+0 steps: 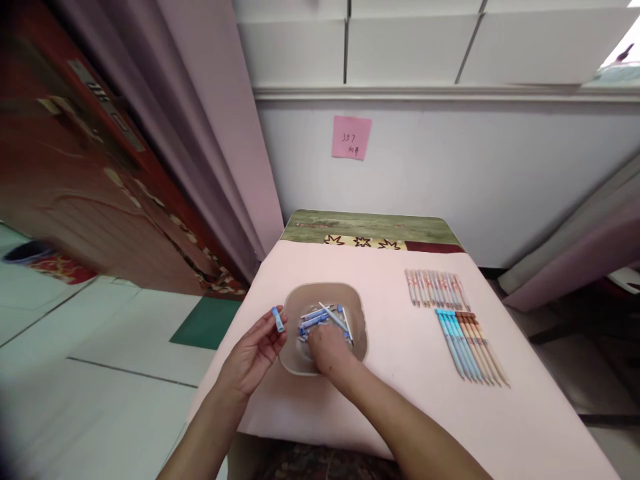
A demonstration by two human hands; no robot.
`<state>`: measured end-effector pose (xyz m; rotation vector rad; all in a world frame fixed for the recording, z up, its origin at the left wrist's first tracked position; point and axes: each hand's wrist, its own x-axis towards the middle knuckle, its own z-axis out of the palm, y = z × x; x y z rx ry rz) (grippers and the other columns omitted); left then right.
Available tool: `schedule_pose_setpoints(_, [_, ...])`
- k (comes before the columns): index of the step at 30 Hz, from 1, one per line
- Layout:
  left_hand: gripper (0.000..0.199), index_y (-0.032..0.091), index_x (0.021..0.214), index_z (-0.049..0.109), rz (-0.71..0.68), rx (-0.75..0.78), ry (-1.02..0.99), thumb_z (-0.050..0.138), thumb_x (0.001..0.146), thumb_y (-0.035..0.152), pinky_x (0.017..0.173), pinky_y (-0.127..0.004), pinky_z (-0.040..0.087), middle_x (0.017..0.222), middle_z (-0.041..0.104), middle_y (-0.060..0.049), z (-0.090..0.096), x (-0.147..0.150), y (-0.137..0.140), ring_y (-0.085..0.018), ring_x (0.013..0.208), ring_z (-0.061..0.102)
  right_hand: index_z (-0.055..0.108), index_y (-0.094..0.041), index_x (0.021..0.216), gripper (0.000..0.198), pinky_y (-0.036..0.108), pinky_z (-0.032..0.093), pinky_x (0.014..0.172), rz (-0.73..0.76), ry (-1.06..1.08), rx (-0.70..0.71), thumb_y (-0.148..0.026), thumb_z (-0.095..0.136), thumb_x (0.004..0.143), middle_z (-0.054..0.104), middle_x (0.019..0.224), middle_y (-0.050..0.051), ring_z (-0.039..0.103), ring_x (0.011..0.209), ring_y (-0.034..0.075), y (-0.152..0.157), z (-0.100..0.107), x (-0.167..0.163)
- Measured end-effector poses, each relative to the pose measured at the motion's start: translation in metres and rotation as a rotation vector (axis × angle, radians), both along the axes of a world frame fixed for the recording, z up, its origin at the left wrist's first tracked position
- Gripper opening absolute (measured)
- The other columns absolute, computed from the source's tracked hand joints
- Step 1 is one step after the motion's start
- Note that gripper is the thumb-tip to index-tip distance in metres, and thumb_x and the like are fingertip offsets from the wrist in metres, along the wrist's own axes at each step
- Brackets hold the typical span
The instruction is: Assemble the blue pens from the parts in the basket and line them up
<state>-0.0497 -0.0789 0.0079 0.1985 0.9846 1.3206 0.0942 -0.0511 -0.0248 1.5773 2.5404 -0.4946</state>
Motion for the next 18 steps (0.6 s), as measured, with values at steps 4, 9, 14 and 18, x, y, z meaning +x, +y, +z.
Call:
schedule_pose_setpoints(4, [0.016, 0.008, 0.094, 0.066, -0.075, -0.006, -0.081, 0.057, 0.082, 0.004, 0.059, -0.021, 0.058, 0.081, 0.071, -0.010, 0.002, 0.010, -0.003, -0.014, 0.067, 0.068, 0.074, -0.012, 0.081, 0.023, 0.033, 0.052, 0.068, 0.020, 0.046, -0.005, -0.006, 0.052, 0.078, 0.074, 0.084, 0.018, 0.070, 0.080, 0.028, 0.001, 0.004, 0.000])
schedule_pose_setpoints(9, [0.013, 0.008, 0.085, 0.065, -0.047, -0.085, -0.182, 0.053, 0.084, 0.002, 0.061, -0.022, 0.059, 0.079, 0.072, -0.011, 0.007, 0.017, -0.007, -0.014, 0.068, 0.069, 0.070, -0.013, 0.077, 0.015, 0.030, 0.051, 0.065, -0.078, 0.163, 0.061, -0.016, 0.056, 0.077, 0.073, 0.079, 0.014, 0.070, 0.075, 0.025, 0.002, 0.013, 0.023])
schedule_pose_setpoints(14, [0.015, 0.008, 0.085, 0.064, 0.020, -0.188, -0.297, 0.050, 0.086, 0.003, 0.061, -0.020, 0.059, 0.078, 0.073, -0.011, 0.004, 0.027, -0.009, -0.014, 0.065, 0.070, 0.063, -0.017, 0.086, 0.015, 0.022, 0.050, 0.053, -0.315, 0.820, -0.006, -0.025, 0.050, 0.086, 0.067, 0.064, 0.002, 0.064, 0.056, 0.014, -0.010, 0.026, 0.054])
schedule_pose_setpoints(18, [0.015, 0.007, 0.088, 0.064, -0.018, -0.188, -0.362, 0.050, 0.085, 0.002, 0.062, -0.021, 0.059, 0.078, 0.073, -0.011, 0.000, 0.045, -0.012, -0.015, 0.067, 0.071, 0.062, -0.019, 0.098, 0.023, 0.022, 0.053, 0.051, -0.416, 1.452, -0.115, -0.034, 0.062, 0.081, 0.066, 0.069, 0.000, 0.062, 0.054, 0.012, -0.029, 0.033, 0.059])
